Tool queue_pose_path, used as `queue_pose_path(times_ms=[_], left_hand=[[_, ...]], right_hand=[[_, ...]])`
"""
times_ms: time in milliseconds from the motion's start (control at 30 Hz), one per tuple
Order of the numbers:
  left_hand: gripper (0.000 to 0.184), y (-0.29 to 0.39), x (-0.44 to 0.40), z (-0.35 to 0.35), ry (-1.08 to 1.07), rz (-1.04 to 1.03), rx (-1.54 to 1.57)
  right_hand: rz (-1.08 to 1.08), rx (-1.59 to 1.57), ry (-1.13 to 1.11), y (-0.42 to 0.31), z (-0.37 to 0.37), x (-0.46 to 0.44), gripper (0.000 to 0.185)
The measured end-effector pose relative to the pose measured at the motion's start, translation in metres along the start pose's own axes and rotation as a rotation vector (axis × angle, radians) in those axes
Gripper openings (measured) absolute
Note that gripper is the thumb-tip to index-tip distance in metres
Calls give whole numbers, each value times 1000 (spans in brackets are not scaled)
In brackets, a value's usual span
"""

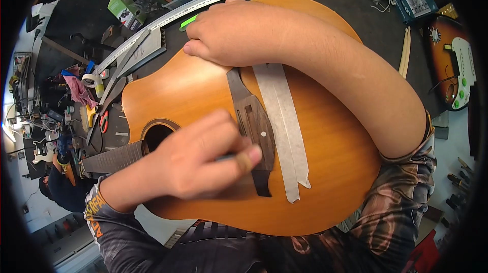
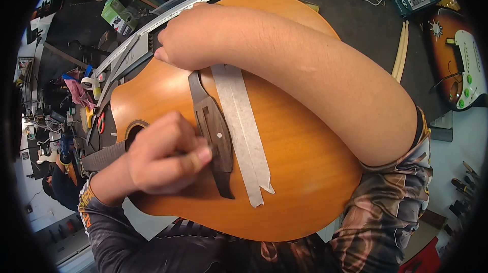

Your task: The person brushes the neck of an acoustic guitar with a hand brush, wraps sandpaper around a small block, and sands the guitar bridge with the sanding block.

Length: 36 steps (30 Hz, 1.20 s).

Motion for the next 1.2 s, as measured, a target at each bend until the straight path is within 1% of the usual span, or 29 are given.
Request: queue_pose_path(times_ms=[67,100,167,200,233,267,367,467,533,567,600,667,700,800,833,867,933,967,1033,1067,1133,1200], left_hand=[[13,-20,-7,9,86,56,-81],[13,-30,-6,11,131,72,-74],[16,-17,-2,3,102,40,1],[17,-11,-1,-1,85,26,45],[16,-8,-4,0,66,40,40],[15,-13,-5,2,94,48,7],[16,-30,-9,8,162,52,-65],[19,-12,-7,1,72,34,-7],[16,-27,-6,8,98,54,-73],[17,-27,-6,9,92,63,-67],[20,-27,-6,11,89,67,-63],[17,-28,1,15,175,189,104],[16,-29,4,19,218,241,185],[18,-27,25,38,482,383,496],[20,-22,32,45,540,485,669],[20,-19,38,48,635,466,763],[21,-10,55,54,764,576,934],[21,-5,62,55,811,615,959],[19,6,72,58,908,688,1004],[20,14,75,60,925,684,1041],[20,26,80,59,953,611,1204],[21,36,88,54,981,539,1305]], right_hand=[[12,-39,24,2,1,1,48],[22,-35,33,0,0,0,48],[30,-20,55,1,1,2,48],[21,9,15,0,3,3,50],[13,38,-27,0,6,2,53],[11,64,-73,-2,7,1,56],[-20,30,-105,-2,8,0,57],[8,67,-53,-2,5,1,56],[-20,6,-88,-1,5,2,55],[-26,-14,-106,0,8,1,54],[-15,-13,-74,1,11,1,54],[8,-21,-18,1,6,4,52],[-1,-22,-29,1,6,3,51],[7,-70,9,2,6,2,51],[-19,-96,-32,1,8,1,48],[-24,-121,-21,2,8,1,47],[-35,-173,5,-6,17,1,45],[-107,-206,-106,-5,21,1,44],[-124,-251,-76,-2,24,-2,42],[-125,-279,-62,-1,26,-4,41],[-121,-188,32,-12,42,3,36],[-71,-115,154,-33,57,17,34]])
Point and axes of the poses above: each hand's wrist, its own x-axis away from the middle knuckle, its own z-axis out of the back of the hand, y = z × x, the point moved 4 cm from there along -x, towards the middle knuckle, and after that the axes turned 2 degrees about x, right-handed, at the moved point
